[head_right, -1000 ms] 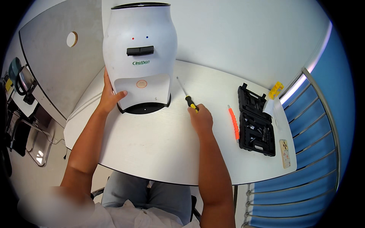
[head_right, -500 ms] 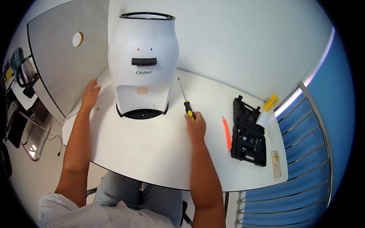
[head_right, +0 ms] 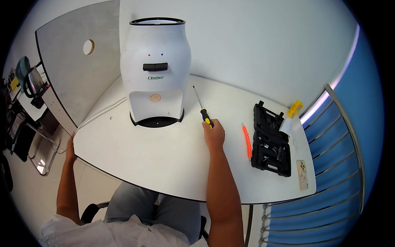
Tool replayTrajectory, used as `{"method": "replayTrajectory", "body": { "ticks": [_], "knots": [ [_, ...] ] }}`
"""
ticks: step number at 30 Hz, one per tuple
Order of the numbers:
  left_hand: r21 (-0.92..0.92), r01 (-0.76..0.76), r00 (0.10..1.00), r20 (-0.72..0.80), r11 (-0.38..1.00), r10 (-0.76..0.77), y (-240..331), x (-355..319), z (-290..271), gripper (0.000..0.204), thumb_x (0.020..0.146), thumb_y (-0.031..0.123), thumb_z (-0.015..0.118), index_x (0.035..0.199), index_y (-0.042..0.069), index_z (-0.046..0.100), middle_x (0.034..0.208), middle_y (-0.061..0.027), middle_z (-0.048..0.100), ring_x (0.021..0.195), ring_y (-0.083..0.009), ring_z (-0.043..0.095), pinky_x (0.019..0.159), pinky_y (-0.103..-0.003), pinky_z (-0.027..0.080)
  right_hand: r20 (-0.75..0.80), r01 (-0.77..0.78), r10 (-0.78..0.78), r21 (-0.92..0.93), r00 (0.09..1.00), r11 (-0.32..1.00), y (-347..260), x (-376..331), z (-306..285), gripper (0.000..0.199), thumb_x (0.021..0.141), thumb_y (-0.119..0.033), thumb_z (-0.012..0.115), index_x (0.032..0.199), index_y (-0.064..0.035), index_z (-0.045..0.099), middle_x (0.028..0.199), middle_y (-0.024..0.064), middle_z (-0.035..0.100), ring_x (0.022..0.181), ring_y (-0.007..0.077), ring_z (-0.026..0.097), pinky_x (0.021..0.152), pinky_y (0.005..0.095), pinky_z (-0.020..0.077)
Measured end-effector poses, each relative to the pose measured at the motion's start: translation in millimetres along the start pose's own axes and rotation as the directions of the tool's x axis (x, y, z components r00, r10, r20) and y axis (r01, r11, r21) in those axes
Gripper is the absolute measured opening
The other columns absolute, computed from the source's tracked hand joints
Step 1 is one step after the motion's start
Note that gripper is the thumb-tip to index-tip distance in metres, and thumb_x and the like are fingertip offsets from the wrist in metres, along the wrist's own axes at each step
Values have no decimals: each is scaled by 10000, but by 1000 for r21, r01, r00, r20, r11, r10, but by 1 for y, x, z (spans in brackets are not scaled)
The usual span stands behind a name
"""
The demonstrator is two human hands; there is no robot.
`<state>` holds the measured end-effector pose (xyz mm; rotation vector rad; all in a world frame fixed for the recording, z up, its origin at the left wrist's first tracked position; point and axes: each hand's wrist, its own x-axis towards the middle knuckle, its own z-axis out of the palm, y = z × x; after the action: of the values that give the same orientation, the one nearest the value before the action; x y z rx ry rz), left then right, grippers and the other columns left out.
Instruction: The person removes a teal fan from the desk and then uses a screwdriver to unscrew and detach the front ring of a white Cestbon appliance. The person places the removed ring on the desk.
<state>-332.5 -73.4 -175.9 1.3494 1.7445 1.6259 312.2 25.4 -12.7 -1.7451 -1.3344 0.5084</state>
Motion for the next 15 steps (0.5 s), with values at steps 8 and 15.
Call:
{"method": "replayTrajectory", "body": {
  "ticks": [8,15],
  "knots": [
    [-7,293,940,183,956,-287,10,-7,39,410,893,188,554,1251,-7,510,1165,-91,605,1060,-158,550,896,-330,440,-2,-19,19,-35,1000,999,3,-1,-13,319,808,-323,622,946,-35,618,808,84,624,747,232,595,687,360,449],
    [153,238,971,-58,959,-232,-1,-19,-1,95,952,146,465,982,79,527,887,-3,581,829,-107,523,742,-273,439,28,-9,10,-50,1000,999,-2,-2,-9,310,812,-331,625,945,-51,622,785,74,622,736,223,595,685,359,447]
  ]
}}
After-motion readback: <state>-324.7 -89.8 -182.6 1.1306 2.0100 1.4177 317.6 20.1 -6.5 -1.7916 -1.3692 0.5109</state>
